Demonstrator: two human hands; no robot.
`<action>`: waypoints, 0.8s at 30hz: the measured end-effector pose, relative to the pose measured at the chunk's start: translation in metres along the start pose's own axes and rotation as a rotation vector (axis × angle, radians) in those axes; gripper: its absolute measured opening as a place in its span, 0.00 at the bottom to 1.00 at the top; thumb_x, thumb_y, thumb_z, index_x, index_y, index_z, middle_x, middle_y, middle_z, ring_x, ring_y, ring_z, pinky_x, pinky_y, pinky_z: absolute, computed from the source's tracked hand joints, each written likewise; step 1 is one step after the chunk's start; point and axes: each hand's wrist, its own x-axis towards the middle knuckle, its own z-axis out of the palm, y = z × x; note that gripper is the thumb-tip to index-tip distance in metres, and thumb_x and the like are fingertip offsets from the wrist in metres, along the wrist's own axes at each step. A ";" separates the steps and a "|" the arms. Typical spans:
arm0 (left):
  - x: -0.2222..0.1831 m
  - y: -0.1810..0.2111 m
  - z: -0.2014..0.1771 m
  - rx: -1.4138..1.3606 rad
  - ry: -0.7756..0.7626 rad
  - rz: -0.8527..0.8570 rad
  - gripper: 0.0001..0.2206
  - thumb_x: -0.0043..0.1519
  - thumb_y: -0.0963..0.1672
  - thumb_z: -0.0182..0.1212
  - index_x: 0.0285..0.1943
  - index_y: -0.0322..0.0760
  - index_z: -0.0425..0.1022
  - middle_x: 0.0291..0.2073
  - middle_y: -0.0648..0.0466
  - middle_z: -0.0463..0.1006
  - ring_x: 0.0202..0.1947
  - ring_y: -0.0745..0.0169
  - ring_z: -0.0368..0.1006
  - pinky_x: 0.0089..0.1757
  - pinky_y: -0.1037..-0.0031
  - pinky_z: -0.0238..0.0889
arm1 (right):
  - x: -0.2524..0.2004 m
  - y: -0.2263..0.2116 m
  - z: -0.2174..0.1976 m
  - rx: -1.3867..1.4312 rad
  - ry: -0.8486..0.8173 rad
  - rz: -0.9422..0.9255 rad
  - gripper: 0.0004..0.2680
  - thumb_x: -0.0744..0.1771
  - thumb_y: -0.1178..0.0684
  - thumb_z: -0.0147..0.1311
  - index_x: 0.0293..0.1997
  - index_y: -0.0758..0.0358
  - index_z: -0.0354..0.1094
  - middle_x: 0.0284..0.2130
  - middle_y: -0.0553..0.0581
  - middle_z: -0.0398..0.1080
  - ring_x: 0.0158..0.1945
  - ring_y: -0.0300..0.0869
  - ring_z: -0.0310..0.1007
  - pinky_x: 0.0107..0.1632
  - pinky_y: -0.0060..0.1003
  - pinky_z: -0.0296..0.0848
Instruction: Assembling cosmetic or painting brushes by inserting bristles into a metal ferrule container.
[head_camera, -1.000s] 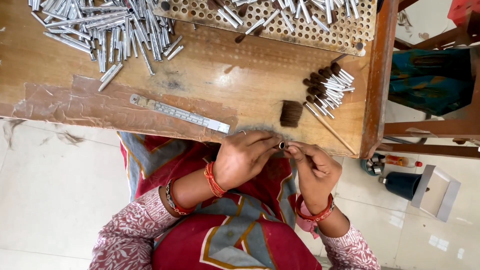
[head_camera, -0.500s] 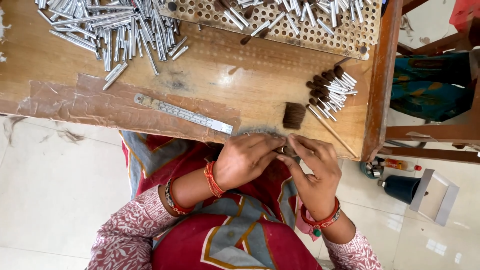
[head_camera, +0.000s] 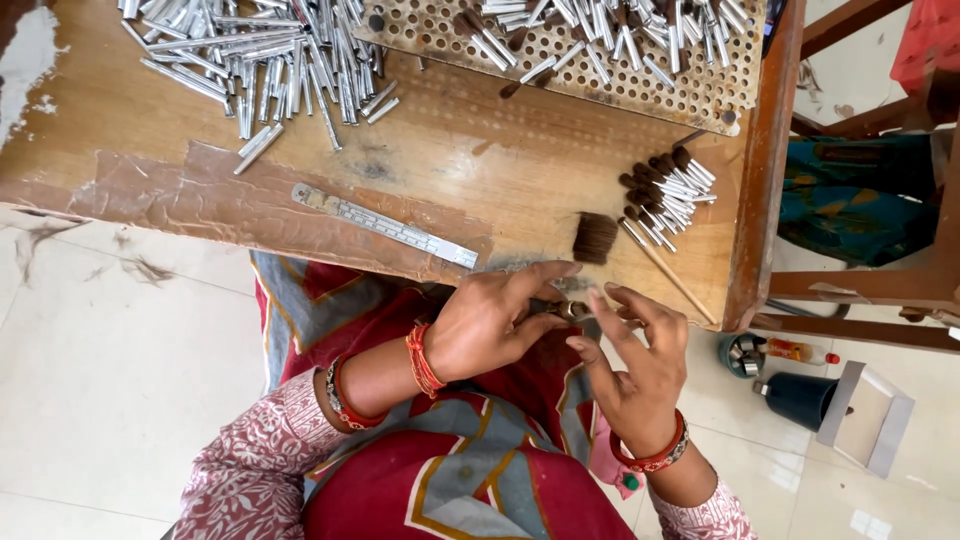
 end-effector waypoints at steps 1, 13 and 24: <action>0.000 0.000 -0.001 -0.030 -0.019 -0.043 0.27 0.59 0.42 0.69 0.68 0.40 0.66 0.41 0.51 0.85 0.35 0.50 0.81 0.39 0.65 0.74 | 0.002 -0.001 0.001 0.047 0.018 0.030 0.18 0.63 0.53 0.67 0.60 0.58 0.72 0.54 0.57 0.70 0.49 0.48 0.67 0.51 0.40 0.68; -0.001 -0.008 -0.063 0.379 0.209 0.121 0.14 0.60 0.45 0.66 0.53 0.36 0.75 0.45 0.49 0.78 0.44 0.46 0.76 0.44 0.60 0.72 | 0.008 0.014 0.038 0.120 0.035 0.049 0.07 0.67 0.59 0.61 0.49 0.65 0.74 0.43 0.58 0.76 0.46 0.50 0.74 0.51 0.41 0.71; -0.023 -0.078 -0.210 1.057 0.405 -0.367 0.01 0.54 0.40 0.64 0.30 0.38 0.80 0.33 0.47 0.78 0.38 0.46 0.76 0.37 0.59 0.71 | 0.009 0.028 0.049 0.101 0.043 0.075 0.09 0.66 0.57 0.64 0.49 0.64 0.76 0.39 0.59 0.75 0.44 0.49 0.73 0.51 0.40 0.70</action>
